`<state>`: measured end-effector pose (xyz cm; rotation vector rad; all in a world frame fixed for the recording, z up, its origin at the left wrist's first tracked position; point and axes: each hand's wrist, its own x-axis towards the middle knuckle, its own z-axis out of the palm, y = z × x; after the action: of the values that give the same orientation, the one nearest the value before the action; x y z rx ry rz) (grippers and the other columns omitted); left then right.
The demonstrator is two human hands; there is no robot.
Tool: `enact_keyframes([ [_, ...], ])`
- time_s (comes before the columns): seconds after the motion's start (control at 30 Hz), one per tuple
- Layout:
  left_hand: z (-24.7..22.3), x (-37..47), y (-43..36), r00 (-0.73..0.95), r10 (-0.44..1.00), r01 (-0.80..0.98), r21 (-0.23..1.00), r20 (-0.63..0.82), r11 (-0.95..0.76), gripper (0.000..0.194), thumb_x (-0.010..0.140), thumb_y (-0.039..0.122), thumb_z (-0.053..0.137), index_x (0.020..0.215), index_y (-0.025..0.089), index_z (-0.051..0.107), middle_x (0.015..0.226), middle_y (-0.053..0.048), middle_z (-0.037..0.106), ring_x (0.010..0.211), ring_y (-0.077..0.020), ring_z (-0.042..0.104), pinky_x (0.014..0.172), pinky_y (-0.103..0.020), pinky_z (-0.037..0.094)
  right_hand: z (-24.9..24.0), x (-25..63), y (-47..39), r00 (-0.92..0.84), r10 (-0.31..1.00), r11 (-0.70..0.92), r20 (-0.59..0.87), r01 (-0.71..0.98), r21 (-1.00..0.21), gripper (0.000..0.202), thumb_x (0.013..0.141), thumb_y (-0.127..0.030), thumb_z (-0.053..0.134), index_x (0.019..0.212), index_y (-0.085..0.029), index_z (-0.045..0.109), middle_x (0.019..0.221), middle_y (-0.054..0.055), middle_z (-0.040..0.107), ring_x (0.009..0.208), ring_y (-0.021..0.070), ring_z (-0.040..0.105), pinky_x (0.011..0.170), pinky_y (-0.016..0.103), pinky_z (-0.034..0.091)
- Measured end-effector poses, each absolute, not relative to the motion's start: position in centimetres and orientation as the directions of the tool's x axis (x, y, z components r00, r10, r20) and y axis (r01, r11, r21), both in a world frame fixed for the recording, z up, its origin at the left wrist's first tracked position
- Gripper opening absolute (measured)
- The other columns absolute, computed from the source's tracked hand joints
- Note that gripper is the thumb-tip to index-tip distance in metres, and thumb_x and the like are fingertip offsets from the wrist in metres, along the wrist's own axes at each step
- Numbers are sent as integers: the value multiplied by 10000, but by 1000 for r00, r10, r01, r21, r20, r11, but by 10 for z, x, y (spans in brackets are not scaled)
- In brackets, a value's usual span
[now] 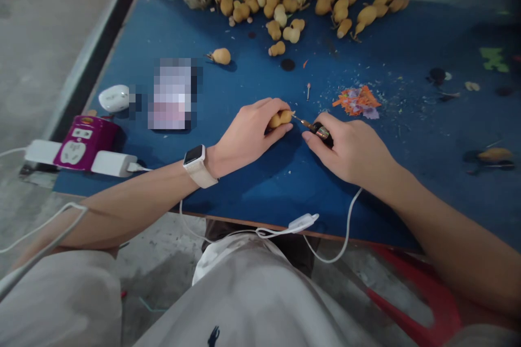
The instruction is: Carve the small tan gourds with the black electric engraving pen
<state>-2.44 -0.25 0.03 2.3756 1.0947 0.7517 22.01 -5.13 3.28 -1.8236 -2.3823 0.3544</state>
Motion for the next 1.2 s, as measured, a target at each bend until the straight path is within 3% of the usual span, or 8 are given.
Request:
enact_keyframes([
  [0.57,2,-24,-4,536,797,560,590,277,-582,179,1130,239,706,1291,172,746,1174,-87,850,1033,-215,803,895,-327,600,32,221,-51,-264,964,243,-46,934,-263,266,1126,-485,541,1012,-263,633,662,33,617,632,274,620,640,350,292],
  [1.2,3,-23,-5,535,808,569,603,245,-559,179,1143,255,674,1288,179,747,1171,-89,853,1041,-222,800,923,-350,608,35,221,-50,-269,962,246,-45,929,-276,265,1119,-483,519,973,-272,587,642,17,557,608,264,570,644,355,288],
])
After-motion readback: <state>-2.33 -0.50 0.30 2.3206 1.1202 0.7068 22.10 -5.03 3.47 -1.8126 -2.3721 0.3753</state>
